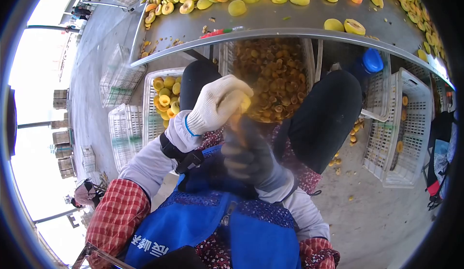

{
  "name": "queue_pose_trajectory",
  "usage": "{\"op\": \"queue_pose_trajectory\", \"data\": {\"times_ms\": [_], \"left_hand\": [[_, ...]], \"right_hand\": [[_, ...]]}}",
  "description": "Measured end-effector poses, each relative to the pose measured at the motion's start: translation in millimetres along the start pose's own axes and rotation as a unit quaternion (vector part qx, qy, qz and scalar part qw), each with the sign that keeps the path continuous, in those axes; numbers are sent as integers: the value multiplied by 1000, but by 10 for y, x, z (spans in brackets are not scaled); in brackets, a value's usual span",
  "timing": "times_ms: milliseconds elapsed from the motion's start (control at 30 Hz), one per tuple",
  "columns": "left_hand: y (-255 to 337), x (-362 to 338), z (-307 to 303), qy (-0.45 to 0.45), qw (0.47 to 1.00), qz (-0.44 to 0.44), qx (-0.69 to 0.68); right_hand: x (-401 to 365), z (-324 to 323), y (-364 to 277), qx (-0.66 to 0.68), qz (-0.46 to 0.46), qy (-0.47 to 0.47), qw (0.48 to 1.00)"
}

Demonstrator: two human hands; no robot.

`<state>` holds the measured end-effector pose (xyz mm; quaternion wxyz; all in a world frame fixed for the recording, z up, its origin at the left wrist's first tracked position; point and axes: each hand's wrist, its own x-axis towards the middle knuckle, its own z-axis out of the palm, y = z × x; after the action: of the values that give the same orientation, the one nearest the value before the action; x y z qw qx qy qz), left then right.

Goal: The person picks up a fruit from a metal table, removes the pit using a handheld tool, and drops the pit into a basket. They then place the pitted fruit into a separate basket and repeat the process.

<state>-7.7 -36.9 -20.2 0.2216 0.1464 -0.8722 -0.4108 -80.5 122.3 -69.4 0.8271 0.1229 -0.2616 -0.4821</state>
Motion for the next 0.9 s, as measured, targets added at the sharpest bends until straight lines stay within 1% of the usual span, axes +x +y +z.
{"op": "queue_pose_trajectory", "data": {"times_ms": [33,67,100,167,200,267,300,367,433,467,500,533,567,633,667,700,800,833,867,900], "left_hand": [[8,-24,-9,-11,999,-33,-17],[58,-55,-4,-2,989,-108,-99],[129,-91,25,7,967,-179,-180],[217,-162,96,49,909,-272,-313],[233,-199,120,67,897,-286,-330],[250,-220,138,104,875,-304,-362],[216,-238,170,139,832,-345,-411],[82,-292,250,209,729,-418,-500],[28,-330,182,267,759,-433,-406],[9,-348,121,291,771,-439,-357],[-1,-435,-72,239,860,-365,-265],[-39,-486,-256,197,960,-185,70],[-118,-557,-501,222,947,-164,164],[-171,-581,-1006,259,921,-248,151],[-286,-620,-1242,188,867,-320,331],[-536,-718,-1417,143,786,-378,468],[-573,-320,-1433,172,825,-324,430],[-518,-29,-1330,165,853,-297,397],[-552,252,-1234,137,879,-295,349],[-670,537,-1156,116,899,-260,333]], "right_hand": [[5,-10,24,3,1,-1,1000],[20,-12,32,3,3,-3,1000],[45,-9,15,1,6,-5,1000],[38,44,50,-20,-25,72,997],[15,62,76,-29,-40,114,992],[5,-8,42,-52,-39,116,991],[15,-30,25,-63,-36,115,991],[29,44,-6,-108,-72,90,987],[31,60,-81,-134,-109,63,983],[-9,21,-139,-105,-123,74,984],[-70,-47,-202,-74,-137,87,984],[-99,-120,-262,-45,-151,100,983],[-100,-192,-314,-63,-111,31,991],[-77,-78,-219,-97,-125,91,983],[-61,-37,-187,-115,-133,119,977],[-48,-21,-212,-104,-132,139,976],[-17,60,-288,-174,-151,166,959],[6,101,-318,-186,-150,183,954],[12,88,-349,-190,-158,203,947],[12,60,-385,-197,-168,222,940]]}}
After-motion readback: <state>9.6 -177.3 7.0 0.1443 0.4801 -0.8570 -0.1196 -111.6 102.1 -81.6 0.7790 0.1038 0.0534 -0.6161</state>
